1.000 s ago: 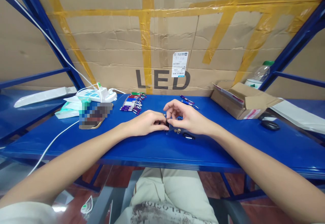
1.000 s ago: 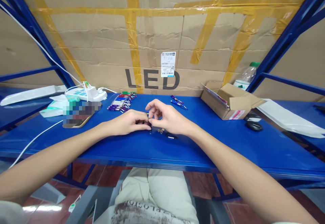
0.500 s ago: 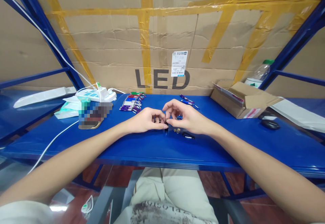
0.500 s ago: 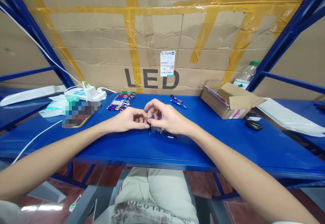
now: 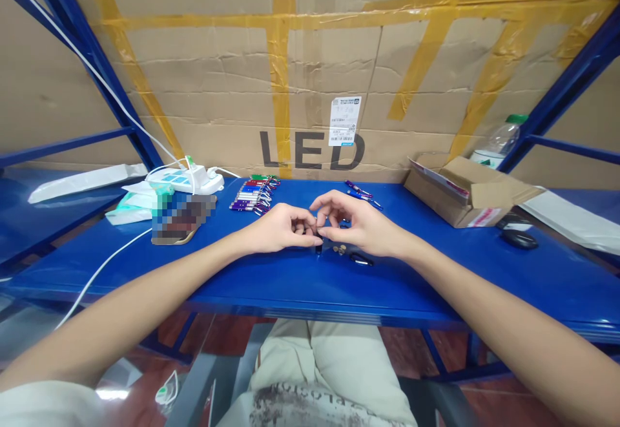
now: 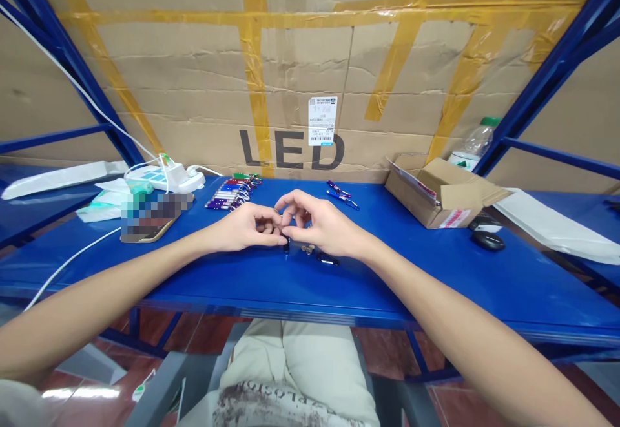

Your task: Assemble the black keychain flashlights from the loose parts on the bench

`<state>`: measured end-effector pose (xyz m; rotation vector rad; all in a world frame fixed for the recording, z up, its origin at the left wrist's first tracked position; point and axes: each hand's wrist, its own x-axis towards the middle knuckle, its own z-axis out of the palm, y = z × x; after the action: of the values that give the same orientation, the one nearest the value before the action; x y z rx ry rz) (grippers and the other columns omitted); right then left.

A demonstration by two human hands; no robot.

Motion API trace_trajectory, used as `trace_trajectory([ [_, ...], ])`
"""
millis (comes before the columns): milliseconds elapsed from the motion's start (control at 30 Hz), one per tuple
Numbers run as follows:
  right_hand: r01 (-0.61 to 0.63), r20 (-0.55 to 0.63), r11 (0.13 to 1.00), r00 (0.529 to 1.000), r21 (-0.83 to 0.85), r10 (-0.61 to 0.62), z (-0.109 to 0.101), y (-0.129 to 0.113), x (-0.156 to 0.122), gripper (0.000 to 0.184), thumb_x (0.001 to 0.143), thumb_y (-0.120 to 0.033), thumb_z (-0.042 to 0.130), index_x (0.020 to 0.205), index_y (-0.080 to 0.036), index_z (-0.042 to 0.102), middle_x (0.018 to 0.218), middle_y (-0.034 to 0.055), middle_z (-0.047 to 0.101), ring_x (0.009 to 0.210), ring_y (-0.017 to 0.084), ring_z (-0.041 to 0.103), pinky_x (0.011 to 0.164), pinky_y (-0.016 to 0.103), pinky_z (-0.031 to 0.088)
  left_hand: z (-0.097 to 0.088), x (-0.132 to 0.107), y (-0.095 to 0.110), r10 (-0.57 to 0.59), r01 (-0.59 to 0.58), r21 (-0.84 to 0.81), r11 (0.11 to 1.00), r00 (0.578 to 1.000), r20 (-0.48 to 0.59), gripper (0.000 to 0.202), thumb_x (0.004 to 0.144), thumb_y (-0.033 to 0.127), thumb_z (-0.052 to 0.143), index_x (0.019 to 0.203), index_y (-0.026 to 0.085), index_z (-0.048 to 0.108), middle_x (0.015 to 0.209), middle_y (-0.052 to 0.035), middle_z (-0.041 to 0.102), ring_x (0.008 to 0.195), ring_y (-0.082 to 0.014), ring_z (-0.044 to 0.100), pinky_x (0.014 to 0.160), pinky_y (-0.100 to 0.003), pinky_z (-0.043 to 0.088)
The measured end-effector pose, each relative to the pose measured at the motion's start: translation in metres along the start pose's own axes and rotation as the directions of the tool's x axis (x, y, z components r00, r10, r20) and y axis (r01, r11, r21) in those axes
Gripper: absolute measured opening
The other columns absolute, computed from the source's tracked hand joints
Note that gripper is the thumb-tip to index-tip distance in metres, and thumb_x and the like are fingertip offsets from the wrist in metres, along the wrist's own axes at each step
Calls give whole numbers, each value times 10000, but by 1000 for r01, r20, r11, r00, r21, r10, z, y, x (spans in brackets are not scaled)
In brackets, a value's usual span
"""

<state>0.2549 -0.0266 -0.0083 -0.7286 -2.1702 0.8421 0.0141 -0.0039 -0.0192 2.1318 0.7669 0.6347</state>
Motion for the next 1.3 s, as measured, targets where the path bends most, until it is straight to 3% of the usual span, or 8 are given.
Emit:
trace_trajectory([
  [667,7,2,997,1000,-73,-7,-2,2,-1,308,953,-275,742,1245,-215,666,1023,34,746,847,181,644,769,326,533,-1,0,-7,58,-52,115,992,997,-45,328,876,451,835,938,135,771,727,16,657,639,-109,545,605,-226,399],
  [1100,2,9,994,1000,-110,-1,-3,2,0,289,968,-290,729,1243,-232,664,1035,29,737,901,193,658,784,324,533,-1,1,-8,20,-16,67,998,998,-58,342,861,460,846,950,139,767,696,30,616,628,-109,521,585,-222,390],
  [1200,-1,10,995,1000,-102,2,-5,1,0,304,968,-324,735,1248,-233,661,1028,30,740,888,198,663,780,333,537,-2,1,-7,70,-61,124,990,995,-71,315,885,449,831,953,147,769,715,20,646,626,-111,536,596,-226,407],
  [1300,-11,-40,992,999,-124,6,-9,1,0,267,988,-338,695,1227,-221,663,989,28,741,828,187,653,760,330,527,-3,0,-4,191,-167,263,950,979,-68,247,922,400,806,975,161,770,801,0,698,655,-114,560,658,-240,447],
])
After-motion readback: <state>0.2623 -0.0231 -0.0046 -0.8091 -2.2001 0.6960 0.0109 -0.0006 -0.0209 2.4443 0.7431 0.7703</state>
